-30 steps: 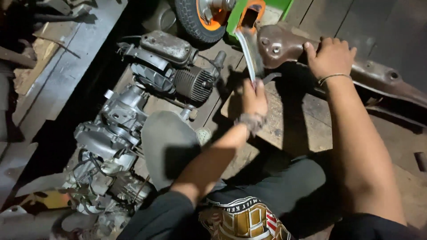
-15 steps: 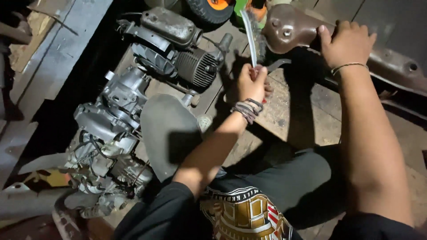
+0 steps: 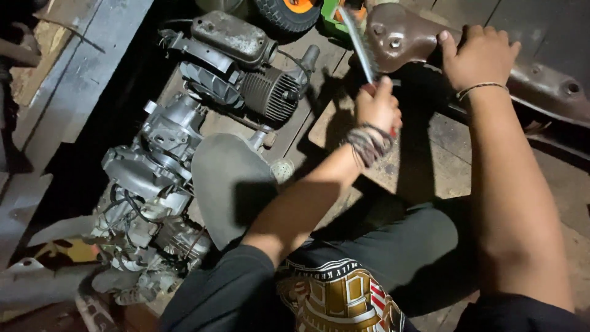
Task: Cleaning and scraping a metal motorcycle component using a variety of hand tools to remove debris and rust.
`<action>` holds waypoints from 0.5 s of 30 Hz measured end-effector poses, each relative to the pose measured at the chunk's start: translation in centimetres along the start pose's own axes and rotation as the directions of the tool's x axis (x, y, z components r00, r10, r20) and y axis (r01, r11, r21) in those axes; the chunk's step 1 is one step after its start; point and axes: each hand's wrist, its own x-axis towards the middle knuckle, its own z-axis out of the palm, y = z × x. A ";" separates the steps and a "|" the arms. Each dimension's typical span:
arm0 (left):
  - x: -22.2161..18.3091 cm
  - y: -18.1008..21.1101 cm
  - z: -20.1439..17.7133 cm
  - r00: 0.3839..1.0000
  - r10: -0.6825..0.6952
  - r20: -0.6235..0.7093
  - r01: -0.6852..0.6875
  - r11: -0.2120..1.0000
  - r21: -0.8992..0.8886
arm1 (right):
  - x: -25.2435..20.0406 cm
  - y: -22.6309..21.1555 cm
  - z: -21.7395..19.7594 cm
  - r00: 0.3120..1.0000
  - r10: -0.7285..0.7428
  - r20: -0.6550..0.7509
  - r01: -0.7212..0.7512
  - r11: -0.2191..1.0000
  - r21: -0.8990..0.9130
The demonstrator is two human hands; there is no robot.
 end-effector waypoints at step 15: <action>2.1 0.3 0.2 0.992 0.107 -0.061 -0.100 0.990 0.104 | 0.1 -1.1 -1.6 0.995 0.063 0.078 -0.067 0.997 0.043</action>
